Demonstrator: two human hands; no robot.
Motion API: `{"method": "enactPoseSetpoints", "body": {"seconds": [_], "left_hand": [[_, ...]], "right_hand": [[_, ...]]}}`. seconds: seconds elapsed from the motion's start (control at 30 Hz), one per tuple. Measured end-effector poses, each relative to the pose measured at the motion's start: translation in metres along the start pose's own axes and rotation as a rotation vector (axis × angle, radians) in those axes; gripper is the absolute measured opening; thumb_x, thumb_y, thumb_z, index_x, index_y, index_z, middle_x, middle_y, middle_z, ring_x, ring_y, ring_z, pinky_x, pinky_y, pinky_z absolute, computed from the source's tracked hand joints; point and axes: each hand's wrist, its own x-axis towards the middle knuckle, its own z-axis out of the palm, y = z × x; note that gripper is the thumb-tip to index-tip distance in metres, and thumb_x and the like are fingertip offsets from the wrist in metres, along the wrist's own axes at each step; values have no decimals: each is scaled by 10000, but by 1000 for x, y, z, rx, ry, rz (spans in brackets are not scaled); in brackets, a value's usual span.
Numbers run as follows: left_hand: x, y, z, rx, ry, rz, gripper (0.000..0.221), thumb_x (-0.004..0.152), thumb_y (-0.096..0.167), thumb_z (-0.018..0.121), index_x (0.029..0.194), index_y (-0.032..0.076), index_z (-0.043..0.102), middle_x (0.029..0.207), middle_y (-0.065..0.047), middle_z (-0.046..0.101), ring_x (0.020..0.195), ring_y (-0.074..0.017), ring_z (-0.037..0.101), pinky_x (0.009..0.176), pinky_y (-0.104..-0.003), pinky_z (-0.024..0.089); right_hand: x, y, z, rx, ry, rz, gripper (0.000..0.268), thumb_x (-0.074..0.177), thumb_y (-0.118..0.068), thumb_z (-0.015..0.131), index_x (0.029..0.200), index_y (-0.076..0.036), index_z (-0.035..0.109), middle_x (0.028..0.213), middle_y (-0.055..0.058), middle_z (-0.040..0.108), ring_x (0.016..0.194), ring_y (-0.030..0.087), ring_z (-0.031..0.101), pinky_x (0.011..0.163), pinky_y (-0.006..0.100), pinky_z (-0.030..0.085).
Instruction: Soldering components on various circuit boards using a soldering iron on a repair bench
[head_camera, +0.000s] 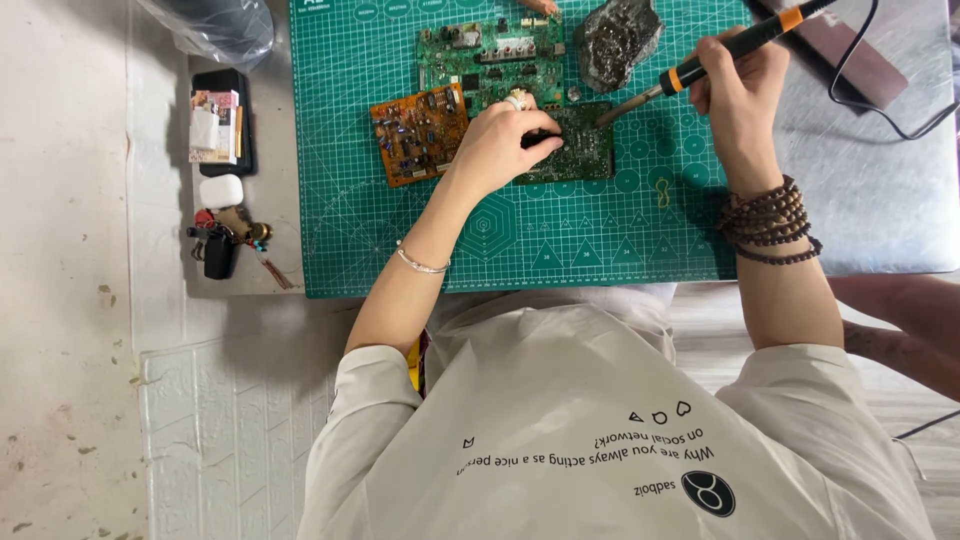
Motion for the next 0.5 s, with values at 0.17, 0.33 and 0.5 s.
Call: {"method": "enactPoseSetpoints", "body": {"seconds": [0.17, 0.33, 0.5], "left_hand": [[1, -1, 1, 13, -11, -10, 182, 914, 283, 720, 993, 124, 761, 593, -1, 646, 435, -134, 472, 743, -377, 514], [0, 0, 0, 13, -30, -52, 198, 907, 296, 712, 1016, 139, 763, 761, -18, 716, 492, -138, 519, 557, -332, 483], [0, 6, -7, -7, -52, -61, 198, 919, 292, 698, 1018, 134, 763, 516, 7, 615, 409, -145, 474, 912, -427, 490]], "right_hand": [[2, 7, -2, -20, -8, 11, 218, 1122, -65, 550, 915, -17, 600, 706, 37, 566, 527, 74, 495, 457, 179, 387], [3, 8, -4, -6, 21, -28, 246, 1116, -78, 548, 884, -3, 585, 740, 69, 593, 520, 83, 495, 441, 195, 381], [4, 5, -5, -40, 25, 22, 229, 1097, -99, 574, 878, -36, 599, 662, 17, 550, 514, 68, 479, 460, 185, 366]]}}
